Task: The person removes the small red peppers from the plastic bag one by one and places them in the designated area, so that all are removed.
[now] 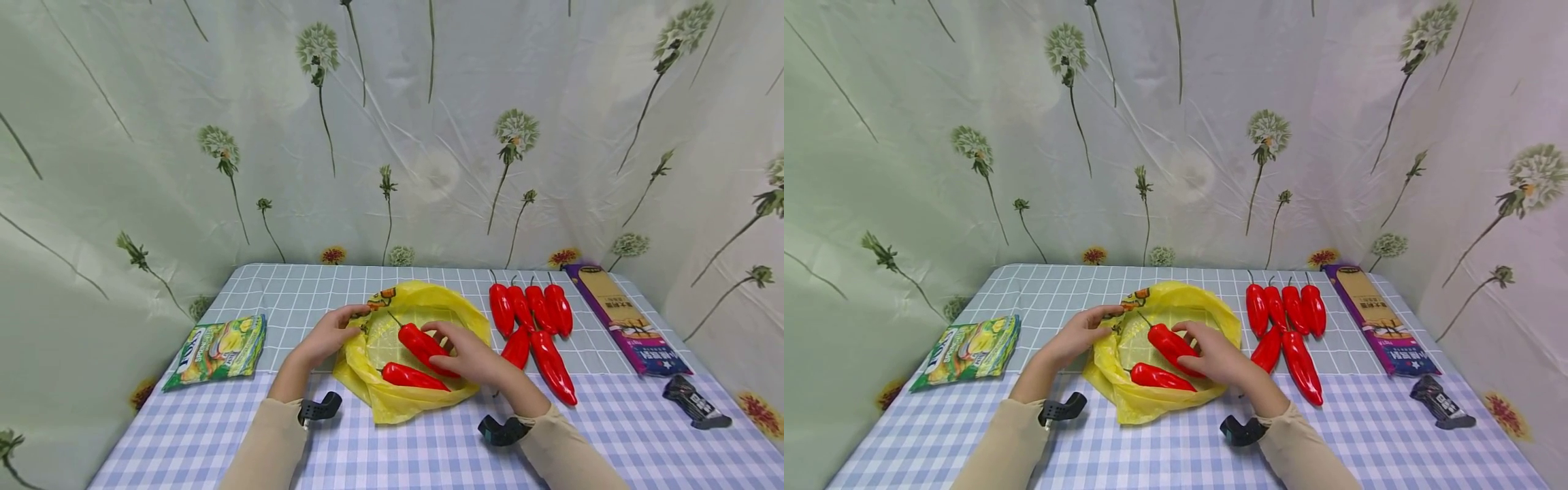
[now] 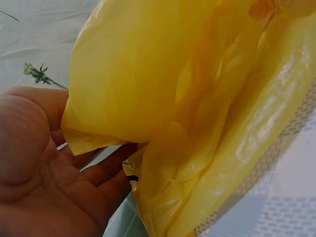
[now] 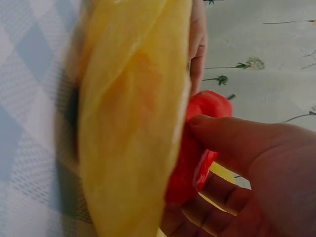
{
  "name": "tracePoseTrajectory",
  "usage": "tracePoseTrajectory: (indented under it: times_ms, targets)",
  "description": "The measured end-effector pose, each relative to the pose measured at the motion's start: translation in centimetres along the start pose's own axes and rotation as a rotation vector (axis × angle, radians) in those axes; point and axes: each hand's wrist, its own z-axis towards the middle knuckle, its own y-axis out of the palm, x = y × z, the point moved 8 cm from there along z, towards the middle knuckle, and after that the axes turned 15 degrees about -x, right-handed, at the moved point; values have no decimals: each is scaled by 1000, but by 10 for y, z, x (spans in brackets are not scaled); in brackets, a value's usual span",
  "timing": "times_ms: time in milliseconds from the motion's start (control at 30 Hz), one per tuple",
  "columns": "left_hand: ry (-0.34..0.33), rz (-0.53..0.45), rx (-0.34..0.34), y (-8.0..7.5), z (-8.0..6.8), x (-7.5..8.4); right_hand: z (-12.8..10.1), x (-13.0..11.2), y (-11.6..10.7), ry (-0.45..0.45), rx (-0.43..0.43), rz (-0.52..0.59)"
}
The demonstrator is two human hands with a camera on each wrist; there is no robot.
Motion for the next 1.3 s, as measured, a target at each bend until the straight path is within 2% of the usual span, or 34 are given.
tracePoseTrajectory:
  times_ms: [333,733,1300]
  targets:
    - [-39,-5,19,0,0,-1,-5,-1,-11,14,18,35]
    - [-19,2,14,0,-1,1,-22,-3,-37,9,62,-11]
    - [7,20,1,0,1,-1,-47,11,-75,81,157,-58]
